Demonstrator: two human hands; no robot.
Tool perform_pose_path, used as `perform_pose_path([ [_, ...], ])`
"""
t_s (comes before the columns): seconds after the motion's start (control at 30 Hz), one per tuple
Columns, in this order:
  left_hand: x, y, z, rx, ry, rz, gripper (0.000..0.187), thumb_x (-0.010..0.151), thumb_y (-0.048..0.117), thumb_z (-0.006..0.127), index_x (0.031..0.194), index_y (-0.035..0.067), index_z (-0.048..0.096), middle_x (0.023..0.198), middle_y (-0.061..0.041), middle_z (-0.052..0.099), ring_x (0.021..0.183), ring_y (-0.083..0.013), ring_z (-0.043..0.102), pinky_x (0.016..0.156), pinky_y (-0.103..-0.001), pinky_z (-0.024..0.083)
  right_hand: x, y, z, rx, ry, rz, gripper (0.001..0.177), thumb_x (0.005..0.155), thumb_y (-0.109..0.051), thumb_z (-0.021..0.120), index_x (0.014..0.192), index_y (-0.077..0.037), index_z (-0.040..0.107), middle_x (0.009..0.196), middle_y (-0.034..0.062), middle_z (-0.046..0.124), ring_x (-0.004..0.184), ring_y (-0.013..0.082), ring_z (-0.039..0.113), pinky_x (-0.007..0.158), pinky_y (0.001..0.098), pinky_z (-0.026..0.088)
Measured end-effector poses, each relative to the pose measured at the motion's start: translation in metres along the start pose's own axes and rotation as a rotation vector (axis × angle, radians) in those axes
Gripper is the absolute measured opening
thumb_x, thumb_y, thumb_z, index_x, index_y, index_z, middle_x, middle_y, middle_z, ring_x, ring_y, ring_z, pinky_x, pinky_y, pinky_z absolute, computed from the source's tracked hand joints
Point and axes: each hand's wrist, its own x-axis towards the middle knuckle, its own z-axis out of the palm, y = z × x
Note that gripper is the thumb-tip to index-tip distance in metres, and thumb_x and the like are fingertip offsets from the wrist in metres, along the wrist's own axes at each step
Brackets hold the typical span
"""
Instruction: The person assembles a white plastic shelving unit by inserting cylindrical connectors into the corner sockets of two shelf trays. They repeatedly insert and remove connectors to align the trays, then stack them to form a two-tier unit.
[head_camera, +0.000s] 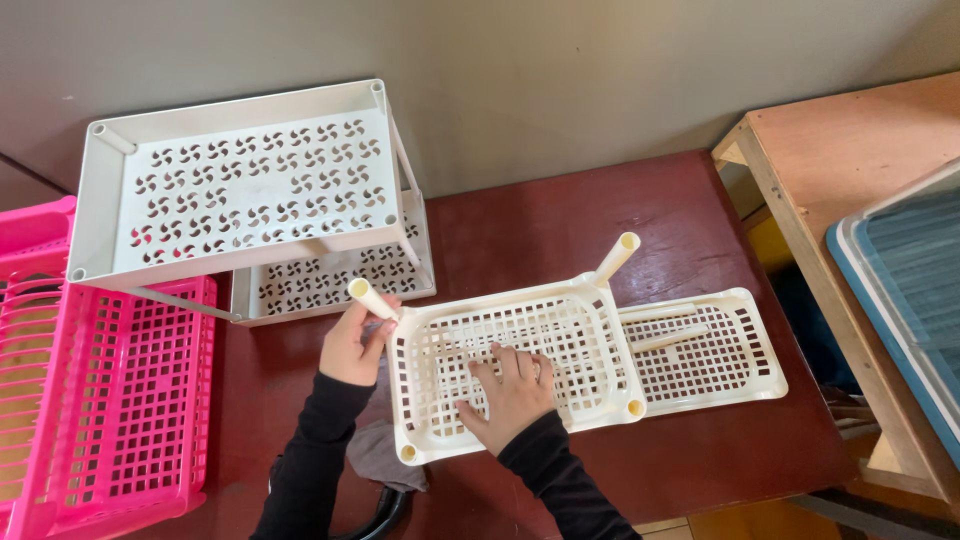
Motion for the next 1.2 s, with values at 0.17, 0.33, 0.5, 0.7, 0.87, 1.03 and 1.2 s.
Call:
perform_pose_path([
  [0.17,0.006,0.000,0.006,0.031,0.074,-0.210,0.022,0.089,0.006,0.077,0.105,0.000,0.064,0.094,-0.010,0.077,0.083,-0.0159,0.077,0.074,-0.030,0.060,0.001,-0.002,-0.001,-0.009,0.035,-0.016,0.053,0.079,-0.047,0.073,0.119,-0.013,0.069,0.130,0.0187,0.057,0.118,0.0330,0.049,0.104,0.0556,0.030],
  [0.33,0.017,0.020,0.012,-0.105,0.164,-0.117,0.031,0.086,0.012,0.080,0.093,-0.003,0.052,0.085,-0.012,0.071,0.080,-0.0132,0.076,0.067,-0.029,0.062,-0.001,0.000,-0.003,0.016,0.024,-0.006,0.052,0.078,-0.046,0.074,0.119,-0.013,0.068,0.128,0.0167,0.057,0.119,0.0327,0.049,0.104,0.0554,0.030],
  [0.5,0.009,0.055,0.020,0.208,-0.076,-0.162,0.027,0.091,0.021,0.073,0.103,0.000,0.060,0.084,-0.012,0.070,0.068,-0.0196,0.068,0.061,-0.035,0.056,0.000,-0.001,0.000,0.049,0.060,-0.003,0.046,0.076,-0.037,0.077,0.114,-0.013,0.067,0.123,0.0148,0.058,0.118,0.0330,0.050,0.104,0.0543,0.032],
  [0.7,-0.021,0.087,0.047,0.250,-0.358,-0.162,0.027,0.087,0.022,0.074,0.100,0.002,0.061,0.088,-0.016,0.069,0.073,-0.0319,0.070,0.064,-0.041,0.054,-0.013,0.001,-0.013,0.267,0.377,0.015,0.036,0.086,-0.013,0.073,0.117,-0.003,0.057,0.125,0.0161,0.058,0.114,0.0343,0.059,0.097,0.0469,0.048],
  [0.87,-0.042,0.114,0.085,0.213,-0.449,-0.178,0.028,0.084,0.022,0.077,0.100,0.004,0.063,0.090,-0.017,0.070,0.079,-0.0361,0.070,0.067,-0.043,0.054,-0.031,0.011,-0.066,0.058,0.491,-0.086,0.039,0.078,-0.005,0.069,0.117,-0.008,0.064,0.123,0.0160,0.060,0.114,0.0372,0.060,0.102,0.0509,0.045],
  [1.03,-0.059,0.131,0.128,0.113,-0.430,-0.085,0.031,0.086,0.026,0.077,0.106,0.005,0.066,0.095,-0.016,0.072,0.083,-0.0357,0.071,0.069,-0.042,0.056,-0.041,0.055,-0.112,-0.014,0.346,-0.223,0.041,0.077,-0.006,0.068,0.118,-0.013,0.068,0.112,0.0039,0.068,0.114,0.0274,0.064,0.117,0.0586,0.034],
  [1.2,-0.064,0.129,0.163,0.142,-0.412,0.126,0.064,0.088,0.039,0.075,0.138,0.006,0.056,0.132,-0.017,0.065,0.118,-0.0381,0.060,0.099,-0.046,0.048,-0.055,0.142,-0.130,-0.008,0.255,-0.139,0.029,0.084,-0.007,0.066,0.111,-0.015,0.070,0.109,0.0034,0.070,0.113,0.0263,0.064,0.120,0.0598,0.029],
])
